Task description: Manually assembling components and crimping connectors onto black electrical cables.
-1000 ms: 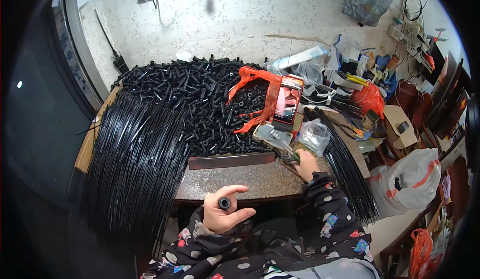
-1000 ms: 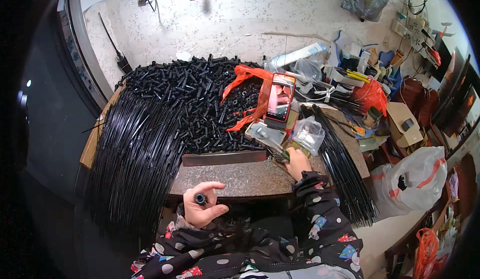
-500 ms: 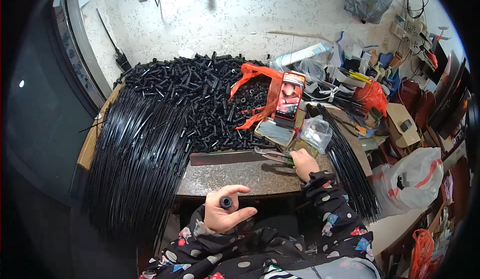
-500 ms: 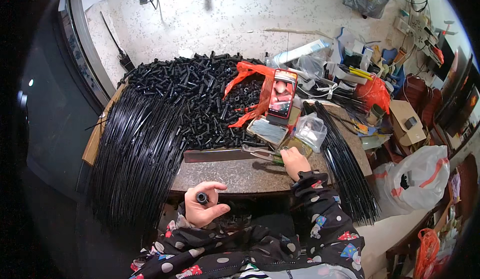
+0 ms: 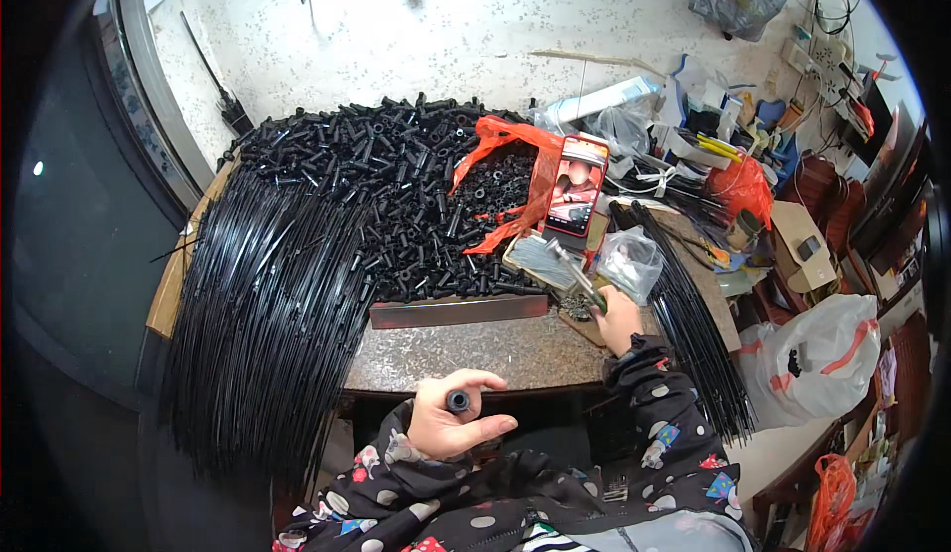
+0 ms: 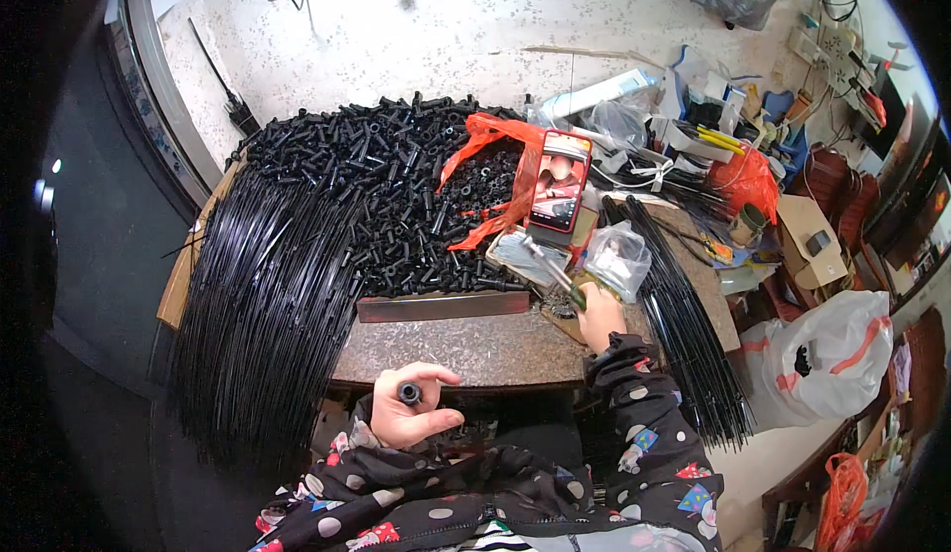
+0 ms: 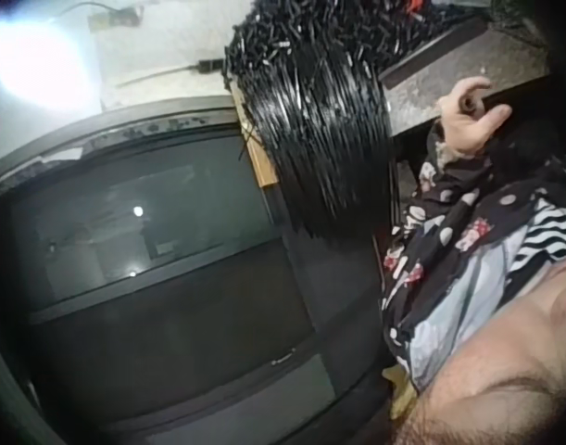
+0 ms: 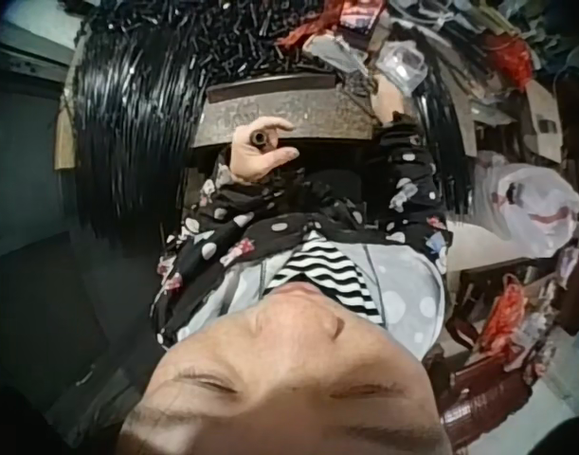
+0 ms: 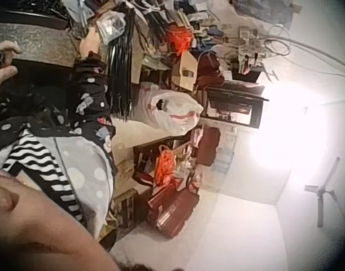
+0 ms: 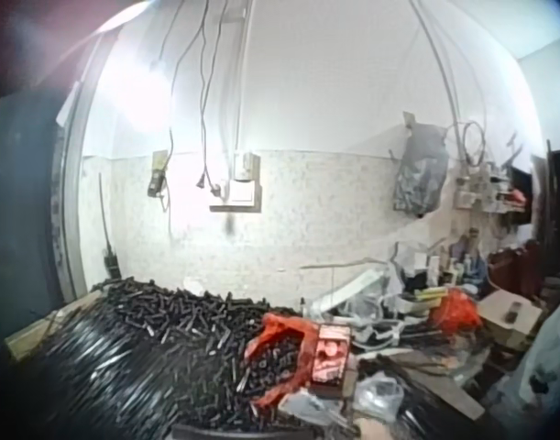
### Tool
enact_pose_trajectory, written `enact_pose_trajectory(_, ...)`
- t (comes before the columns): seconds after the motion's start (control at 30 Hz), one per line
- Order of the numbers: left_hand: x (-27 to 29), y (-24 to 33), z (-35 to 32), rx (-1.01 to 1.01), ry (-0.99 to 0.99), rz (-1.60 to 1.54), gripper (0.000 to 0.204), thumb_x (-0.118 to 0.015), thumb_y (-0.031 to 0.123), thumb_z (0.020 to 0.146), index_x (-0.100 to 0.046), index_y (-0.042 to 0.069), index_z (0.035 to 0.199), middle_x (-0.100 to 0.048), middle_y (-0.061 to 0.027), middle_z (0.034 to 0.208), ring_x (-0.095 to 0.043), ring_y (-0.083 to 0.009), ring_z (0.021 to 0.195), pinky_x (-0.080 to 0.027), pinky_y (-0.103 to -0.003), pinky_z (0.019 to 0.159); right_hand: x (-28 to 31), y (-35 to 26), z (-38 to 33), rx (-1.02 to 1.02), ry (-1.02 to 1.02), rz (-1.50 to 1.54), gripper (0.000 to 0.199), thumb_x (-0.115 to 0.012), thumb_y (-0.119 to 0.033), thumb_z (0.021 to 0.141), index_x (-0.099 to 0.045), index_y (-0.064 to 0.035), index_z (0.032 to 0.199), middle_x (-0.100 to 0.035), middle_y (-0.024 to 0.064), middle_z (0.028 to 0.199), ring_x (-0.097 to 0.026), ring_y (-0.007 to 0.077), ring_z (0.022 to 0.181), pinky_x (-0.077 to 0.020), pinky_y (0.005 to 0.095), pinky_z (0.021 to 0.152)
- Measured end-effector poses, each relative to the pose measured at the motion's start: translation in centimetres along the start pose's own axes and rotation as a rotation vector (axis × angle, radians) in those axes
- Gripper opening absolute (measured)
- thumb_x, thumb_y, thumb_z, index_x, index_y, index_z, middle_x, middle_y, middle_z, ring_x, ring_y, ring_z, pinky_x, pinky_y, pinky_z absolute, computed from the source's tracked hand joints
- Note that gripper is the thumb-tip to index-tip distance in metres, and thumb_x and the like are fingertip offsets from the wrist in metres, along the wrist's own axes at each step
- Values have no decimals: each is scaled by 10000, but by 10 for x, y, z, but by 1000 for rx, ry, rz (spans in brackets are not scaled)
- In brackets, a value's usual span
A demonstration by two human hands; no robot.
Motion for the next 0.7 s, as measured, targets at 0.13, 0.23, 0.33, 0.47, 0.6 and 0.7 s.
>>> enact_pose_trajectory(0.13,-6,10,8,15,-53,75,389,-758,109,637,-593,22,978,-329,66,464,-266,-10,440,-215,-193,414,26,-42,-9,-205,237,385,202,-634,-50,729,-503,-32,881,-580,105,706,-574,229,609,-453,338,564)
enact_pose_trajectory(0.23,-10,16,17,16,92,100,480,-753,69,626,-560,17,1063,-353,83,480,-283,1,458,-227,-182,436,40,-128,-29,-422,46,1233,165,-638,-5,739,-495,-24,818,-561,51,680,-556,133,595,-446,254,540)
enact_pose_trajectory(0.33,-16,21,19,10,137,132,587,-771,83,627,-503,-6,1142,-407,66,536,-363,7,503,-304,-168,455,46,-180,-57,-412,-71,1505,165,-630,21,735,-490,-23,809,-560,45,687,-555,121,618,-449,240,567)
enact_pose_trajectory(0.47,-19,25,4,88,180,-121,584,-730,6,664,-444,-83,1166,-506,6,649,-534,-54,619,-470,-208,609,51,-211,-77,-363,35,1587,217,-665,-7,716,-484,-25,834,-568,47,734,-562,117,668,-464,241,638)
enact_pose_trajectory(0.6,-10,31,-7,70,167,-26,593,-733,64,681,-437,-83,1173,-522,26,612,-498,-24,596,-428,-179,570,48,-220,-83,-337,7,1597,223,-666,-5,717,-481,-25,839,-569,49,738,-562,115,678,-463,239,641)
enact_pose_trajectory(0.7,-7,28,-10,22,160,52,638,-739,138,691,-412,-98,1185,-549,28,608,-473,-11,587,-396,-162,577,47,-224,-85,-347,5,1598,223,-665,3,716,-480,-27,837,-569,49,743,-559,113,673,-461,236,638)
Point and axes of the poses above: each hand's wrist, its own z-axis towards the middle knuckle, its own x-axis out of the back of the hand, y = z × x, the point moved 6 cm from there along z, towards the middle knuckle
